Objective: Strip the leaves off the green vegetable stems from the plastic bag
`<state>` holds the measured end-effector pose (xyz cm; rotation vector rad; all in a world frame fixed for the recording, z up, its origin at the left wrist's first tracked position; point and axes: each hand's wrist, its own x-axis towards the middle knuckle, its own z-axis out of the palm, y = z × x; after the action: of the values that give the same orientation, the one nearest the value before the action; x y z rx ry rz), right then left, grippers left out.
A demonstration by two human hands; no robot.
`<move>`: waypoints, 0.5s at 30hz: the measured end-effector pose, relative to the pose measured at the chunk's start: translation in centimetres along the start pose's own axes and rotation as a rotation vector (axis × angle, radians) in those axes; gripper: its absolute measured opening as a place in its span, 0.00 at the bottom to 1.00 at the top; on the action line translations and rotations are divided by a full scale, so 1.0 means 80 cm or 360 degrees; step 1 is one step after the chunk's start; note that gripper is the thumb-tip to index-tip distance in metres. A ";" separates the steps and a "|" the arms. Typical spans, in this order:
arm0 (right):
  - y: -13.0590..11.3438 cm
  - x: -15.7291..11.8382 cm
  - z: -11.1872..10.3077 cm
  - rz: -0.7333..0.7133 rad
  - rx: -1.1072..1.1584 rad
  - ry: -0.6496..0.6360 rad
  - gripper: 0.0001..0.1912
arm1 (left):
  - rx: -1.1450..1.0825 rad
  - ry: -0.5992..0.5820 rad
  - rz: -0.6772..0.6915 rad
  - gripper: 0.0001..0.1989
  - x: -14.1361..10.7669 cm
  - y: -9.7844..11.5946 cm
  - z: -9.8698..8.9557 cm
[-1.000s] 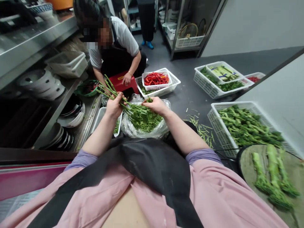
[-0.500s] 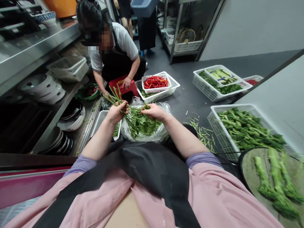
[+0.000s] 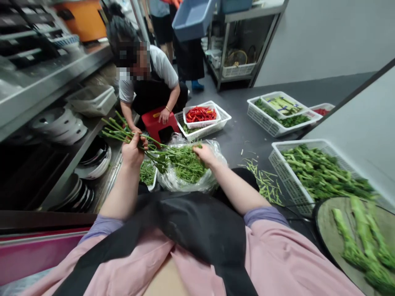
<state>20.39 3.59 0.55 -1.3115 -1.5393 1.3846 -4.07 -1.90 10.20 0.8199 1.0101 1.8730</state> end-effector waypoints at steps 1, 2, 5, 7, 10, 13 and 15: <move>0.014 0.000 0.011 -0.0029 -0.0357 0.0089 0.10 | -0.0024 0.0059 0.0038 0.18 0.002 0.010 -0.002; 0.028 -0.002 0.022 -0.0029 -0.0795 0.0082 0.12 | -0.0061 0.0115 0.0067 0.17 0.004 0.020 -0.004; 0.068 -0.010 0.054 -0.0003 -0.1417 -0.0076 0.15 | -0.0209 0.0243 0.0131 0.13 0.008 0.051 -0.008; 0.089 -0.019 0.065 0.0012 -0.1526 -0.0187 0.12 | -0.0309 0.0316 0.0164 0.10 0.010 0.070 -0.011; 0.108 -0.029 0.062 0.0037 -0.1681 -0.0343 0.13 | -0.0434 0.0405 0.0178 0.08 0.015 0.090 -0.016; 0.115 -0.027 0.052 0.0063 -0.1783 -0.0417 0.17 | -0.0529 0.0446 0.0142 0.09 0.023 0.097 -0.023; 0.112 -0.021 0.048 0.0075 -0.1811 -0.0431 0.14 | -0.0592 0.0429 0.0063 0.11 0.027 0.097 -0.026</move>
<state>19.38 0.25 -8.72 -1.8057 -2.6756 0.6527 -9.53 -3.23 16.35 0.3783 0.7684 2.1588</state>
